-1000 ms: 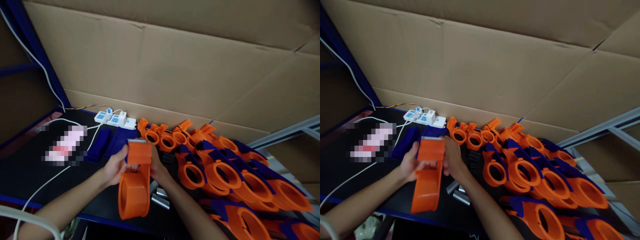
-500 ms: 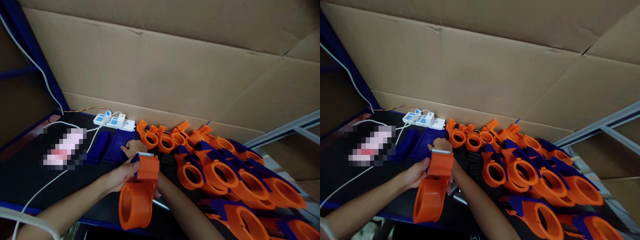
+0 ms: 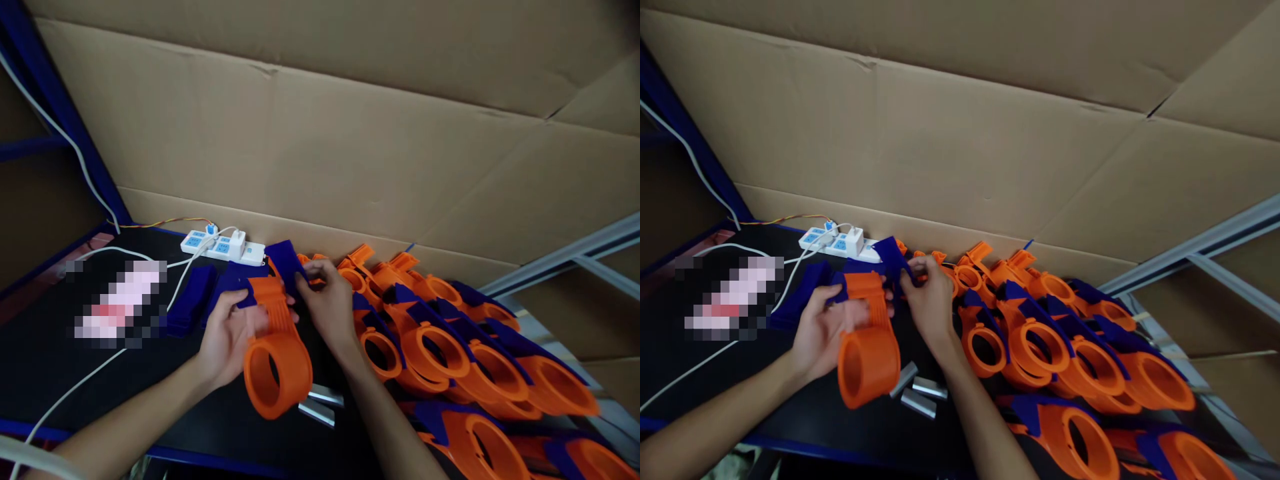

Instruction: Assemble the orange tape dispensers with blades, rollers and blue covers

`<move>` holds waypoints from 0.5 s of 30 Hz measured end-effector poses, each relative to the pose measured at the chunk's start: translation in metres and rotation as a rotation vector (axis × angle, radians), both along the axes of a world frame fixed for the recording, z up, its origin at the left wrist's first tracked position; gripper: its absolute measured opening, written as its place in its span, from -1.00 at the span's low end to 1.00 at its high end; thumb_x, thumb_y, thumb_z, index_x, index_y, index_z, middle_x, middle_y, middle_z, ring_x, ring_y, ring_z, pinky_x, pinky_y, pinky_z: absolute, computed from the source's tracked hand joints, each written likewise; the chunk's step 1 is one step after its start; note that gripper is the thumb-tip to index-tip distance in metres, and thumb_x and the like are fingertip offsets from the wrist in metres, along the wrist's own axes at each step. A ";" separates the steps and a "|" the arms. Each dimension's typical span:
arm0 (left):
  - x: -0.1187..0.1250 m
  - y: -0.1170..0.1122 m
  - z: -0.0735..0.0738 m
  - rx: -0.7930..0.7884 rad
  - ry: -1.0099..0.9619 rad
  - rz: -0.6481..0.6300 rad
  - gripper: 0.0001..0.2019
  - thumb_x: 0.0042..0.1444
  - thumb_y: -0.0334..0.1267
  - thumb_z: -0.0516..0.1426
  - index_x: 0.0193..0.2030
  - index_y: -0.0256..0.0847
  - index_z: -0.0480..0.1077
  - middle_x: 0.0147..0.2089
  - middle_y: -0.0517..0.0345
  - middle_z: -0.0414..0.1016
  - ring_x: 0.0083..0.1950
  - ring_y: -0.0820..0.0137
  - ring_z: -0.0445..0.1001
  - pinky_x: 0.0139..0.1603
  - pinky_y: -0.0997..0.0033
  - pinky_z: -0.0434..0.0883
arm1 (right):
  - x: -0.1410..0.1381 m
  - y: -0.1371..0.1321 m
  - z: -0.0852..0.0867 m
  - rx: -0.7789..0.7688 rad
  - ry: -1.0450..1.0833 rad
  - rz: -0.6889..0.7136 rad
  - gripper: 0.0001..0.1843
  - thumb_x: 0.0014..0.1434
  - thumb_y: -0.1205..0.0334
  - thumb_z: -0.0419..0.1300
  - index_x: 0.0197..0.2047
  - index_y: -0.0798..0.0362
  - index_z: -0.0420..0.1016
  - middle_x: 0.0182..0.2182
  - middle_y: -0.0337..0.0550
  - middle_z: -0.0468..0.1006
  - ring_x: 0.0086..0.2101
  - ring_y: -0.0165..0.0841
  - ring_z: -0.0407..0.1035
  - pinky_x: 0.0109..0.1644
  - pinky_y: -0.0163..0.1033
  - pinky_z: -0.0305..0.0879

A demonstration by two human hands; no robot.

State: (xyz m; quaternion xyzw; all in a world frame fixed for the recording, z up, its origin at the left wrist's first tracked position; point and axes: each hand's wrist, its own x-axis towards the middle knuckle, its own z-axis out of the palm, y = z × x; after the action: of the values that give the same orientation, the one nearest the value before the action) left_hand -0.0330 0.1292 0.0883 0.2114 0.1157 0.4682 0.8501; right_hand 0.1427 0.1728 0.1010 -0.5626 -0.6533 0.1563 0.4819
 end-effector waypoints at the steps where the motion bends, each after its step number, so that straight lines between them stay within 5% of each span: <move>1: 0.001 0.003 0.000 -0.017 0.011 0.038 -0.51 0.21 0.00 0.03 0.08 -0.32 0.49 0.00 -0.17 0.62 0.07 -0.01 0.56 0.14 0.03 0.40 | 0.005 -0.011 0.005 0.040 -0.003 -0.020 -0.86 0.19 0.19 0.24 -0.21 0.06 0.48 -0.29 -0.15 0.63 -0.28 -0.32 0.53 -0.16 -0.21 0.46; 7: 0.010 0.009 -0.002 0.014 0.095 0.151 -0.63 0.25 -0.16 0.11 0.13 -0.25 0.45 0.03 -0.08 0.63 0.05 0.09 0.59 0.14 0.09 0.43 | 0.020 -0.066 0.014 0.330 -0.283 0.047 -0.86 0.21 0.39 0.23 -0.18 -0.02 0.54 -0.29 -0.14 0.60 -0.25 -0.30 0.50 -0.15 -0.17 0.45; 15: 0.016 0.002 -0.006 0.025 0.098 0.212 -0.75 0.21 -0.32 0.21 0.04 -0.14 0.44 0.10 0.05 0.59 0.15 0.17 0.53 0.21 0.12 0.39 | 0.028 -0.077 0.003 0.371 -0.404 0.065 -0.73 0.21 0.46 0.21 -0.06 -0.01 0.54 -0.26 -0.09 0.58 -0.23 -0.27 0.48 -0.20 -0.15 0.45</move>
State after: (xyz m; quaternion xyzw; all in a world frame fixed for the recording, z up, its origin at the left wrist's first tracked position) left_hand -0.0168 0.1309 0.0825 0.2314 0.1730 0.5459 0.7864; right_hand 0.1707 0.0959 0.1042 -0.4632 -0.7714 -0.0658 0.4314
